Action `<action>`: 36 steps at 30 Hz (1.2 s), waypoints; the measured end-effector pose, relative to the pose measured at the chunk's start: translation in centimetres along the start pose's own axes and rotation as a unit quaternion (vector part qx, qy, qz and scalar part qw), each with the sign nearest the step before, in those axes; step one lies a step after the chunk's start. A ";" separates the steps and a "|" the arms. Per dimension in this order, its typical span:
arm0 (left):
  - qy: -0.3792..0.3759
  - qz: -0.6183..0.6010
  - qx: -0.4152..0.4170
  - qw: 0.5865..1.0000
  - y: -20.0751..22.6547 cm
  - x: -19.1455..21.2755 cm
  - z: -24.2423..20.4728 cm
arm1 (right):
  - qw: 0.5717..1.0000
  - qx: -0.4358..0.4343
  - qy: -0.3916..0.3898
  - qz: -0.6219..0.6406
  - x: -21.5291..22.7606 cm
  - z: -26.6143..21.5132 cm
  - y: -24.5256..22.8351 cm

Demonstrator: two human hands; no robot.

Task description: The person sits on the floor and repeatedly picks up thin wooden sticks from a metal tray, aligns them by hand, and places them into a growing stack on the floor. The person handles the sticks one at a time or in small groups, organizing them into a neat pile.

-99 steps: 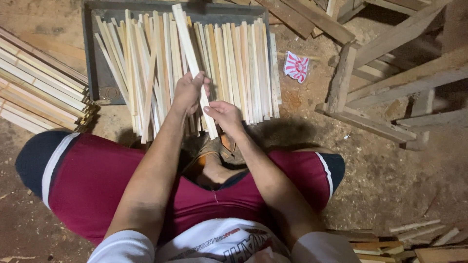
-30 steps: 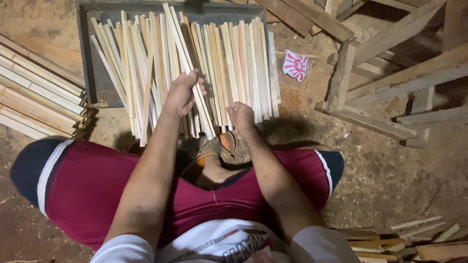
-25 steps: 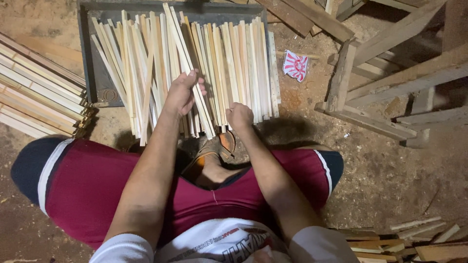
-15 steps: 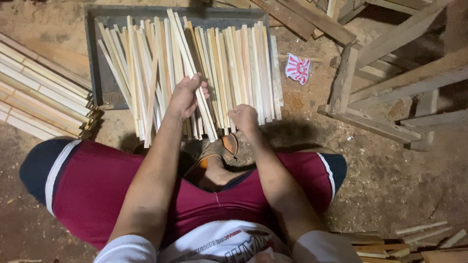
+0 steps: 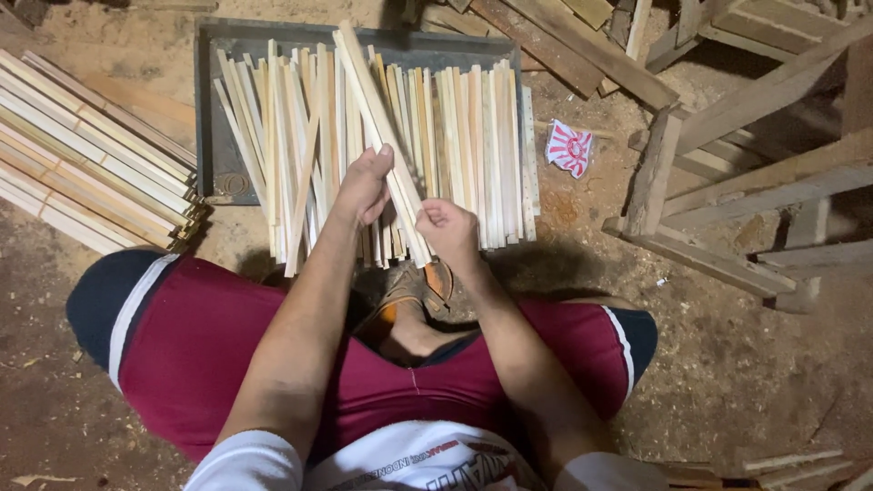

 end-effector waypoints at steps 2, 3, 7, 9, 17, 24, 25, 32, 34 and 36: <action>0.002 -0.020 -0.006 1.000 1.1 -1.1 -0.7 | 1.000 0.022 0.005 -0.001 -0.3 -0.4 -0.6; 0.003 -0.041 -0.011 0.999 1.7 -1.6 -1.0 | 0.999 0.042 0.011 -0.002 -0.5 -0.7 -1.1; 0.005 -0.053 -0.023 0.998 1.4 -1.0 -0.3 | 0.998 0.054 -0.022 0.018 -0.5 -0.8 -1.1; 0.002 -0.053 -0.028 0.998 1.6 -1.2 -0.3 | 0.998 0.017 -0.035 0.052 -0.6 -0.7 -1.0; 0.002 -0.015 -0.036 0.999 2.8 -2.3 -1.2 | 0.996 0.022 -0.085 -0.009 -1.2 -1.8 -3.6; 0.002 0.008 -0.041 0.999 2.9 -3.0 -1.3 | 0.978 -0.136 -0.138 -0.082 -1.8 -2.8 -7.8; 0.001 0.008 -0.040 0.999 2.9 -3.3 -1.5 | 0.978 -0.137 -0.137 -0.082 -2.3 -2.9 -5.5; 0.012 0.061 -0.080 0.995 10.5 -4.3 -2.1 | 0.978 -0.025 -0.150 -0.145 -3.5 -3.6 -2.5; 0.000 -0.025 -0.084 0.996 10.9 -3.5 -0.9 | 0.966 0.029 -0.168 -0.193 -4.2 -3.9 -3.0; 0.013 0.004 -0.149 0.989 11.3 -2.7 -0.2 | 0.972 0.025 -0.168 -0.162 -4.1 -4.6 -3.6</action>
Point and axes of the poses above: each hand's wrist, its own z-axis towards the middle knuckle, its own x-axis out of the back of the hand, y = z × x, the point moved 9 cm from there along z, towards the middle knuckle, and after that the axes turned 6 degrees about -x, right-handed, at the moved point
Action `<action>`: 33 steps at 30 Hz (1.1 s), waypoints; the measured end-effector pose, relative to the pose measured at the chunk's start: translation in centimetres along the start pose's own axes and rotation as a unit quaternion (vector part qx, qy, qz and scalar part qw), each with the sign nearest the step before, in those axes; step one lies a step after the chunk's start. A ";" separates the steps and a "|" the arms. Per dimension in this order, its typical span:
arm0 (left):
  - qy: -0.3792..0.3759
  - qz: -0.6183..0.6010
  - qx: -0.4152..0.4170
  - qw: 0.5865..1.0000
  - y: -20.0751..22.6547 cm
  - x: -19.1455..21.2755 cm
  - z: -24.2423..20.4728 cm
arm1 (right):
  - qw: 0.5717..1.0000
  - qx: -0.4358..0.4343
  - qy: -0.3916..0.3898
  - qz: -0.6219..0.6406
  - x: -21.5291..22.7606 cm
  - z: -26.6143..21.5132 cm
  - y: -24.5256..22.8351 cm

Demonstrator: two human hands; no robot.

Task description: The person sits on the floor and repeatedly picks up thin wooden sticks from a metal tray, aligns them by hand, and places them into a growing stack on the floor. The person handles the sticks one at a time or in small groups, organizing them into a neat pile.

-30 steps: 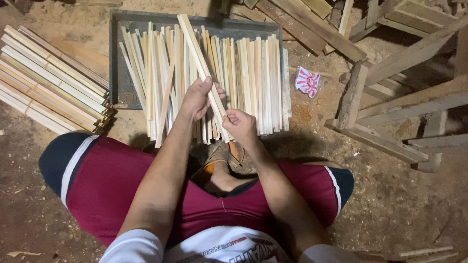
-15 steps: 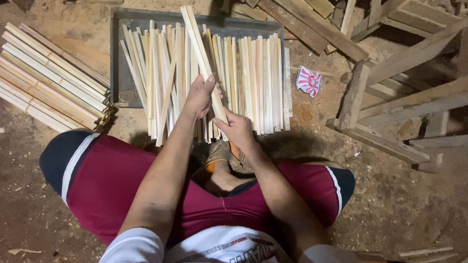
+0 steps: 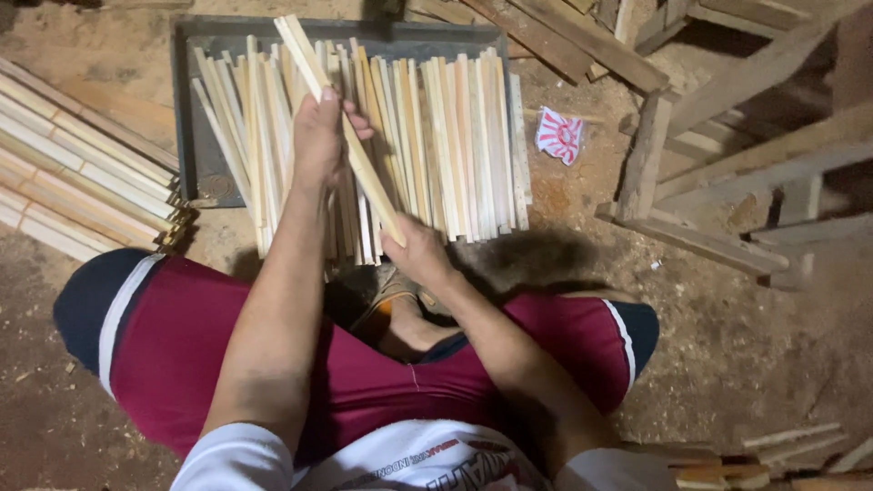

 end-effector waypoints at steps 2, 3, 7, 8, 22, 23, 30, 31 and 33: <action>0.012 0.028 -0.012 0.999 -1.1 0.0 0.4 | 1.000 -0.001 0.029 0.004 -0.8 -0.2 0.7; 0.028 0.056 -0.030 0.998 -1.7 0.1 0.6 | 0.999 0.004 0.053 0.007 -0.9 -0.4 1.1; -0.080 0.066 -0.006 0.995 -4.6 -2.8 -0.4 | 0.983 -0.167 -0.038 0.072 0.1 -1.4 0.3; -0.083 0.032 -0.013 0.996 -5.7 -3.2 -0.2 | 0.989 -0.138 -0.004 0.051 0.1 -1.0 0.6; -0.082 0.232 -0.059 0.967 0.7 -9.0 -3.5 | 0.992 -0.113 0.032 0.053 2.5 1.9 1.4; -0.070 0.271 -0.093 0.956 1.8 -9.5 -3.3 | 0.994 -0.076 0.056 -0.060 2.5 3.4 1.3; -0.163 0.292 -0.323 0.885 11.4 -15.2 -6.5 | 0.997 -0.066 0.009 -0.024 2.0 8.4 0.5; -0.158 0.292 -0.337 0.881 10.1 -14.4 -6.0 | 0.998 -0.052 0.012 -0.028 1.2 9.0 0.9; -0.106 0.205 -0.294 0.928 6.6 -11.4 -4.3 | 0.996 -0.021 0.075 -0.036 0.5 9.3 2.1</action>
Point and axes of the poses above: each hand's wrist, its own z-axis towards the middle knuckle, its own x-axis out of the back of the hand, y = z × x, the point moved 9 cm from there along z, towards the middle knuckle, and after that the axes turned 6 degrees about -x, right-handed, at the moved point
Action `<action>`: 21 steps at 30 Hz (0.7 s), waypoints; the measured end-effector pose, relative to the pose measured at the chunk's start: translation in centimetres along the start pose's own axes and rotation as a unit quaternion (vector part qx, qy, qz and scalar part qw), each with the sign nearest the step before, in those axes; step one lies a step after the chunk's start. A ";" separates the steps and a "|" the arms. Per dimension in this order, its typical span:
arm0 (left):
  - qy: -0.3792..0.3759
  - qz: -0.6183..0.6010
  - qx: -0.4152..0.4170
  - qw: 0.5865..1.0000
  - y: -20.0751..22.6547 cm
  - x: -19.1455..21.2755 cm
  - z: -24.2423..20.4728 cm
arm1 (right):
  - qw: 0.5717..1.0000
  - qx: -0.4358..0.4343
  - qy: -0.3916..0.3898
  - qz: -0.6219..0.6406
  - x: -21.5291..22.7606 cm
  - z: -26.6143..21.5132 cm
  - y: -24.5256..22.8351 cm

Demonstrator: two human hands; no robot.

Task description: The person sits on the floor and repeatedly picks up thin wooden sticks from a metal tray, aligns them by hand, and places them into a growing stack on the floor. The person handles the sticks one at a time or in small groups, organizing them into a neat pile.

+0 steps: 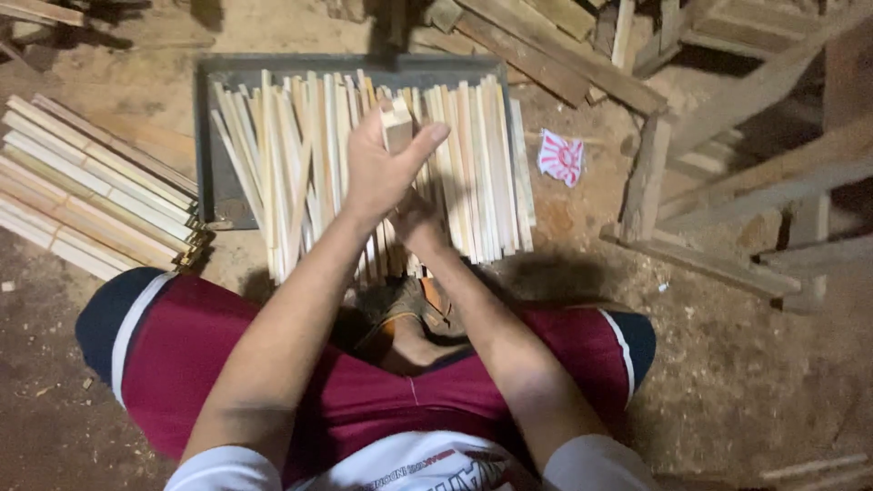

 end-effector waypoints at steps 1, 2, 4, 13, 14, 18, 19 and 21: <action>0.005 0.001 -0.005 1.000 -0.5 0.4 -0.4 | 1.000 0.007 -0.001 -0.002 -1.3 -0.2 0.8; 0.037 0.033 -0.005 0.999 -1.1 1.3 -0.9 | 0.999 0.019 0.045 -0.004 -1.7 -0.4 1.5; 0.068 0.061 -0.011 0.996 -1.4 2.9 0.3 | 0.992 0.028 0.123 -0.011 2.4 -0.9 -1.6; 0.513 -0.243 0.161 0.807 -6.5 16.0 -2.9 | 0.863 0.184 0.427 0.196 10.4 -8.3 -4.9; 0.527 -0.282 0.197 0.777 -7.2 15.4 -3.9 | 0.889 0.138 0.368 0.237 9.0 -7.3 -4.9; 0.497 -0.345 0.342 0.719 -6.6 10.2 -7.1 | 0.851 -0.084 0.128 0.502 9.4 -4.0 -10.5; 0.496 -0.347 0.339 0.720 -7.3 9.6 -8.0 | 0.852 -0.080 0.128 0.502 9.8 -2.6 -10.4; 0.338 -0.322 0.456 0.758 -9.1 6.0 -9.6 | 0.794 -0.072 0.200 0.570 11.6 -0.5 -9.4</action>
Point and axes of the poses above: each hand's wrist, its own z-axis towards the middle knuckle, its own x-axis out of the back of the hand, y = z × x, the point moved 9 cm from there along z, towards the middle knuckle, and after that the axes turned 6 degrees about -x, right-handed, at the moved point
